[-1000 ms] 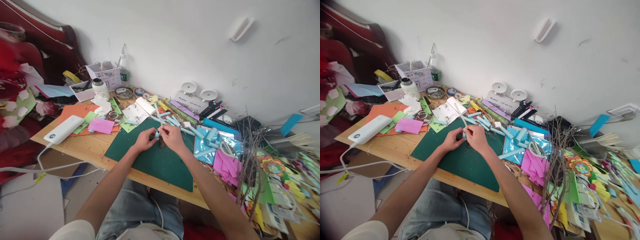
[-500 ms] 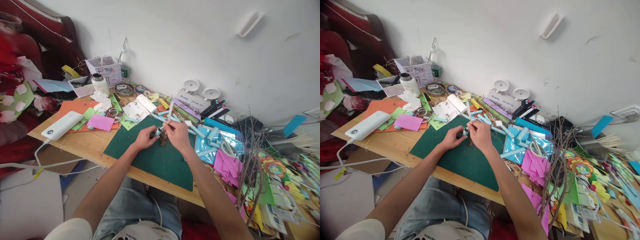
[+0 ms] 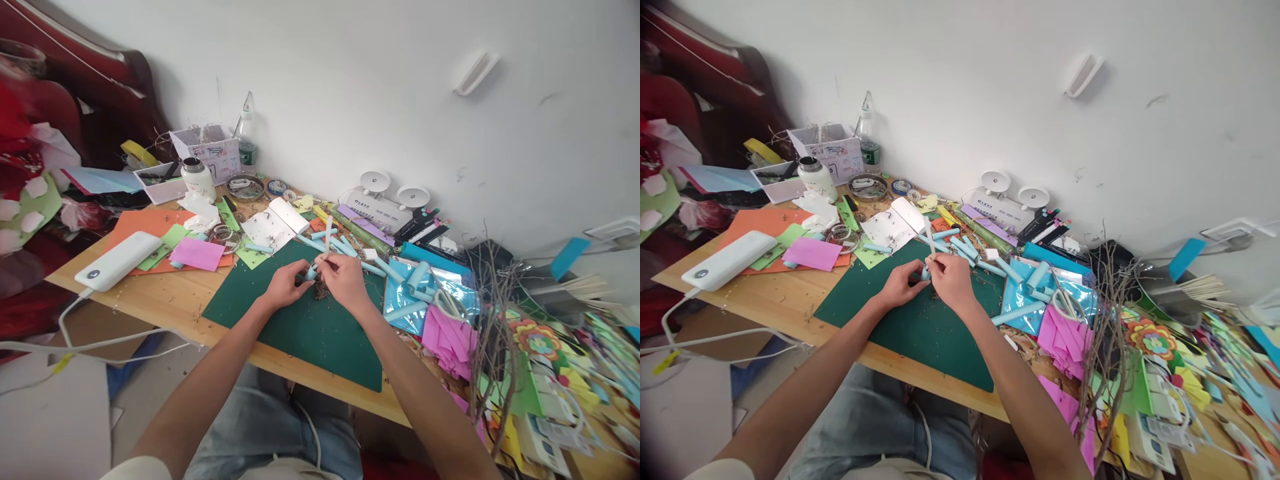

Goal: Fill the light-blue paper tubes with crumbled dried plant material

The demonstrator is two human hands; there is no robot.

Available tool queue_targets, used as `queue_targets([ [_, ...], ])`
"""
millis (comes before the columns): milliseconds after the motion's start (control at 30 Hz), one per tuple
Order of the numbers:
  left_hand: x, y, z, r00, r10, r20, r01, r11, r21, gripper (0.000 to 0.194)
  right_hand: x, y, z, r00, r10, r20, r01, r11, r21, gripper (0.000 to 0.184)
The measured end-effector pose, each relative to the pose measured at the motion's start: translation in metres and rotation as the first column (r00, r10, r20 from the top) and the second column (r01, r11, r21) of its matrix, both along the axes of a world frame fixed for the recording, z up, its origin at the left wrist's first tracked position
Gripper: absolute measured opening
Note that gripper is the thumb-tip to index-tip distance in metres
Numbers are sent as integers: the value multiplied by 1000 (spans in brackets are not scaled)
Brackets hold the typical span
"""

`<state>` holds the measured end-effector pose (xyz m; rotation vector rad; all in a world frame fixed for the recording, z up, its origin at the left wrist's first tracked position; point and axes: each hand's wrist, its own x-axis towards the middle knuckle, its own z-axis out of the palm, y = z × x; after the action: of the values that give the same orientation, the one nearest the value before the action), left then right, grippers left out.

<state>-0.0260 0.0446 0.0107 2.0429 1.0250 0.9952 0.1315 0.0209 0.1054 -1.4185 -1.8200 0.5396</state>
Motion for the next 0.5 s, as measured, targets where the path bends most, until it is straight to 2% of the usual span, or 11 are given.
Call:
queue_targets([
  [267, 1, 0, 2, 1000, 3, 8, -3, 999, -34, 15, 9, 3, 4, 1000, -21, 8, 22, 999, -41, 30],
  [367, 0, -1, 2, 1000, -1, 18, 2, 999, -40, 14, 11, 4, 4, 994, -18, 105, 17, 1000, 10, 30],
  [500, 0, -1, 4, 1000, -10, 25, 11, 999, -47, 14, 8, 4, -1, 982, -2, 189, -30, 986, 164, 27],
])
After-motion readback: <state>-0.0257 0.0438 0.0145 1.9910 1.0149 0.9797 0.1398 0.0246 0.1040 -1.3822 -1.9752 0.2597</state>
